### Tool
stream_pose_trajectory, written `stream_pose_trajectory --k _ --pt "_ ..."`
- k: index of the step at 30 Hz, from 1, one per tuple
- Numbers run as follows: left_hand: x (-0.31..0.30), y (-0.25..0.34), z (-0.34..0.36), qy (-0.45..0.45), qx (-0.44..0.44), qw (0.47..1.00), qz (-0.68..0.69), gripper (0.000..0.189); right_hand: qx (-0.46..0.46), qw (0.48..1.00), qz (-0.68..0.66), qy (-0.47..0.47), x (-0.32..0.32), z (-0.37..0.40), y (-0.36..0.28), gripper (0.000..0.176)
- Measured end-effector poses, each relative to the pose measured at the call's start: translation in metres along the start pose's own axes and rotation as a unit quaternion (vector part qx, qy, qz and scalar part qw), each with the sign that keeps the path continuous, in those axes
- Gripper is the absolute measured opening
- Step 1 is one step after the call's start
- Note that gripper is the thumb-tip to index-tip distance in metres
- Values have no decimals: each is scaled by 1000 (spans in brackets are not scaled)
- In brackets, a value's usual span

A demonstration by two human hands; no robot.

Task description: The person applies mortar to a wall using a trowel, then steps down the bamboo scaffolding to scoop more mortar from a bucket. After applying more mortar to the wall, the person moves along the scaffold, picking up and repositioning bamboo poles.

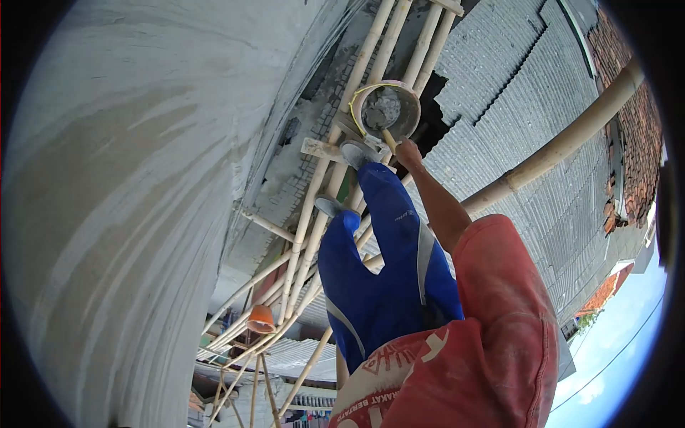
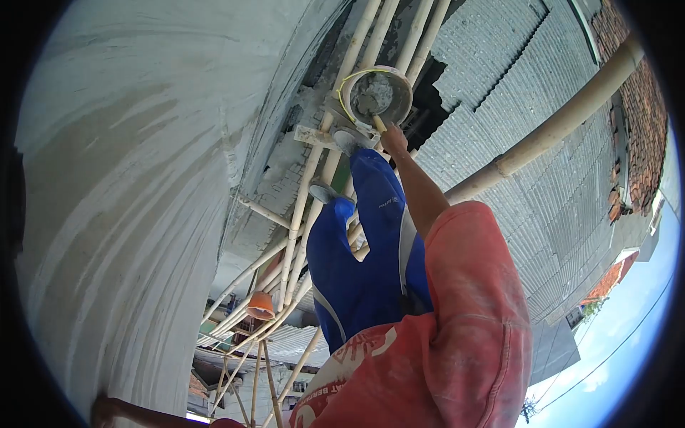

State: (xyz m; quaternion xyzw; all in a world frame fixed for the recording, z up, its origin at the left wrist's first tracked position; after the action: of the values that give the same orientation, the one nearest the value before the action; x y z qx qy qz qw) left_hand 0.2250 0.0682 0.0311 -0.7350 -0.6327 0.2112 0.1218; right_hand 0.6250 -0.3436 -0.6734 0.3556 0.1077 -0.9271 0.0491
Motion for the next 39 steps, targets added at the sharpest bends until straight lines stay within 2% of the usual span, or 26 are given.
stream_pose_trajectory --k 2,4,5,6,8,9,10,11,12,14,15,16,18,19,20,22,24,26,27,29,31,32,34,35,37,39 --pt "-10 -14 1 9 -8 1000 -19 51 -11 999 -8 -35 -31 24 -24 31" --pt "-17 -29 1 11 -9 999 -46 50 -120 991 43 -29 -48 27 -53 32" --pt "-18 -33 4 13 -18 998 -54 49 -199 979 -9 40 -63 35 -73 29" --pt "-19 -36 8 17 -30 998 -56 49 -226 973 -31 46 -80 47 -104 30" --pt "-23 -38 9 20 -48 998 -41 48 -377 919 -98 68 -118 80 -182 33" --pt "-22 -34 7 23 -46 998 -27 47 -439 884 -121 107 -146 117 -231 34" --pt "-23 -29 6 27 -44 999 -12 47 -462 863 -185 80 -182 172 -286 34" --pt "-22 -31 10 21 -125 992 -16 62 -576 781 -178 162 -208 221 -328 33" --pt "-22 -28 10 47 -81 995 -21 58 -600 754 -201 178 -230 267 -367 33" --pt "-11 -23 7 -127 -273 943 141 48 -700 628 -224 255 -264 369 -426 36" --pt "-16 -26 10 13 -108 993 -54 48 -743 558 -217 299 -273 415 -447 38" --pt "-18 -23 10 26 -131 991 -26 46 -775 503 -176 340 -277 454 -466 46" --pt "-31 -16 8 -11 -197 975 102 43 -805 380 -135 436 -275 527 -491 55" --pt "-9 -5 25 -29 -250 943 219 45 -817 361 -141 428 -269 544 -507 59" --pt "-45 5 18 -18 -266 960 87 45 -825 346 -144 424 -263 553 -522 64" --pt "-97 20 51 -63 -376 906 185 47 -781 265 -116 553 -246 553 -541 68" --pt "-153 36 121 -208 -368 893 155 38 -732 285 -106 610 -241 537 -559 70" --pt "-213 49 243 -345 -483 788 164 22 -743 310 -109 583 -241 532 -562 67" --pt "-261 42 296 -404 -569 704 134 16 -749 304 -109 579 -238 536 -563 67" --pt "-378 18 359 -408 -669 620 -40 19 -758 298 -127 567 -242 536 -559 64" --pt "-503 -13 379 -324 -705 586 -233 20 -755 289 -119 576 -243 532 -561 64" --pt "-554 -33 360 -246 -675 600 -351 33 -750 285 -116 585 -243 531 -561 63" --pt "-647 -63 329 -154 -609 572 -527 70 -751 293 -123 578 -240 531 -561 63" --pt "-682 -72 312 -120 -583 531 -603 81 -750 305 -123 575 -243 530 -560 62" --pt "-727 -96 288 12 -548 553 -627 93 -752 305 -123 572 -242 529 -562 62" --pt "-753 -120 284 56 -556 570 -602 94 -750 312 -121 571 -245 528 -563 63"
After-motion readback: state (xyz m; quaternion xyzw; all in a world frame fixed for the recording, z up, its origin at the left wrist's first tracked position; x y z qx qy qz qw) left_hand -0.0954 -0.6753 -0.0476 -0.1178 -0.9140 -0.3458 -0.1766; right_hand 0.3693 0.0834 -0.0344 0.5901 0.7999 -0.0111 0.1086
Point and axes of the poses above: each hand's wrist, its own z-axis away from the middle knuckle, its own x-axis out of the palm, y = z × x, the point moved 6 cm from there along -z, towards the middle knuckle, and after that the axes turned 2 degrees about -x, right-handed, at the moved point
